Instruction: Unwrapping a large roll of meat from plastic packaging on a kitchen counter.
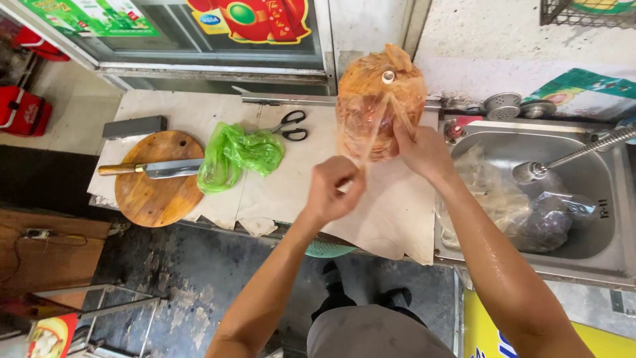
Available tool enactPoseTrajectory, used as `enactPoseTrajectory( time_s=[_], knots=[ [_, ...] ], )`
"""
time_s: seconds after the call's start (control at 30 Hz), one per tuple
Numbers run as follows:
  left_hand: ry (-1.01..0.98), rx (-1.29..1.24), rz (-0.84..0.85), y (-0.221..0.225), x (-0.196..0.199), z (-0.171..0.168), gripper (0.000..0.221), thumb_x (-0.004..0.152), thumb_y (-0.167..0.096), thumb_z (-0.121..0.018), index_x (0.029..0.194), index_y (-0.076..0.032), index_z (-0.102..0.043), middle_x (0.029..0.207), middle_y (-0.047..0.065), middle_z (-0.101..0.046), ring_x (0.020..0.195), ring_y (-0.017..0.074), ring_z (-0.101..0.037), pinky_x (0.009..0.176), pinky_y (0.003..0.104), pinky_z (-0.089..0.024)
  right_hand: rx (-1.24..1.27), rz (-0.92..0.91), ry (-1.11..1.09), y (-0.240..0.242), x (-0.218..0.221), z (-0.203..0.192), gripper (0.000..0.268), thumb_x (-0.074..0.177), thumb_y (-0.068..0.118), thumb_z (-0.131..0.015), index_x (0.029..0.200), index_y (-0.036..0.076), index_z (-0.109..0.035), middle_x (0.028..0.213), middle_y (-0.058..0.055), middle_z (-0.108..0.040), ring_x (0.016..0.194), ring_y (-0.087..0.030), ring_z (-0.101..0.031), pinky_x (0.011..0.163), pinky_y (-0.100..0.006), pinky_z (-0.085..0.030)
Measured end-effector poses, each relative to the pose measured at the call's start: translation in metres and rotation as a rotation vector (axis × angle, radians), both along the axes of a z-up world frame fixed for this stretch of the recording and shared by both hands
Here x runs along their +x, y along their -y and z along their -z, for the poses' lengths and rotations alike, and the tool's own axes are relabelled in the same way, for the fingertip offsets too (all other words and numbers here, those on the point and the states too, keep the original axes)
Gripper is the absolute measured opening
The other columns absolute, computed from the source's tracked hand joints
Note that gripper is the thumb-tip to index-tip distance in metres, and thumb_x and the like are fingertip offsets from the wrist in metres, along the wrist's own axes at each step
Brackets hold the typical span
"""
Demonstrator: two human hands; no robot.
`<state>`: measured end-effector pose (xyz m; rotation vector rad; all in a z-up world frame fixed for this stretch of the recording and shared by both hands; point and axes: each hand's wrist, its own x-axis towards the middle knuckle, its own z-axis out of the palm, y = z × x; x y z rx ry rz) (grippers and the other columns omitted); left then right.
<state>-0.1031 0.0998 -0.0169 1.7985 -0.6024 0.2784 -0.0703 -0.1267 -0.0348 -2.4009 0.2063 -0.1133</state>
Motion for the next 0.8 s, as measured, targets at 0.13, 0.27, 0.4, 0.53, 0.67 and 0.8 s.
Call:
enactPoseTrajectory(
  time_s=[0.13,0.27,0.4,0.53,0.67,0.8],
  knots=[
    [0.262,0.005,0.215,0.030,-0.037,-0.005,0.012,0.084,-0.002,-0.068,0.076,-0.005,-0.059,0.072,0.008,-0.061,0.065,0.0248,-0.061,0.065,0.037,-0.048,0.863,-0.153,-0.393,-0.041,-0.007,-0.014,0.061,0.105,0.050,-0.047,0.103,-0.005,-0.073,0.090,-0.012,-0.078,0.083,-0.023,-0.074,0.078,-0.038,-0.061],
    [0.229,0.031,0.279,0.048,-0.067,0.004,0.009,0.082,-0.005,-0.071,0.078,-0.006,-0.063,0.072,0.009,-0.063,0.068,0.0285,-0.063,0.069,0.040,-0.049,1.431,-0.135,-0.507,-0.061,-0.003,-0.022,0.041,0.097,0.037,-0.051,0.111,0.003,-0.067,0.084,-0.005,-0.077,0.080,-0.016,-0.073,0.077,-0.031,-0.060],
    [0.217,0.136,0.402,0.042,-0.060,0.010,0.017,0.090,-0.009,-0.073,0.076,-0.006,-0.064,0.072,0.009,-0.065,0.069,0.0301,-0.064,0.069,0.042,-0.050,1.237,-0.143,-0.293,-0.032,-0.008,0.017,0.041,0.108,0.039,-0.059,0.107,-0.001,-0.070,0.065,0.003,-0.050,0.057,-0.008,-0.044,0.052,-0.026,-0.037],
    [0.293,0.019,0.077,0.037,0.004,-0.008,0.016,0.101,-0.013,-0.060,0.111,-0.004,-0.068,0.109,0.013,-0.070,0.100,0.0334,-0.067,0.089,0.042,-0.054,1.000,-0.237,-0.174,-0.005,-0.034,0.034,0.038,0.106,0.037,-0.056,0.091,0.003,-0.062,0.062,0.003,-0.048,0.054,-0.009,-0.041,0.051,-0.027,-0.033],
    [0.524,0.213,-0.175,0.061,0.077,-0.017,0.033,0.103,-0.024,-0.064,0.131,-0.007,-0.064,0.138,0.012,-0.065,0.138,0.0352,-0.055,0.118,0.050,-0.041,0.753,-0.175,-0.244,0.001,-0.065,-0.006,0.049,0.108,0.045,-0.048,0.086,0.005,-0.064,0.052,0.003,-0.043,0.050,-0.008,-0.036,0.049,-0.027,-0.029],
    [0.487,0.536,-0.293,0.076,0.088,-0.008,0.045,0.096,-0.039,-0.069,0.133,-0.014,-0.066,0.136,0.011,-0.064,0.138,0.0371,-0.051,0.118,0.063,-0.028,0.620,-0.168,-0.219,0.039,-0.088,0.002,0.050,0.107,0.046,-0.048,0.085,0.004,-0.065,0.052,0.000,-0.041,0.049,-0.009,-0.037,0.048,-0.028,-0.031]
  ],
)
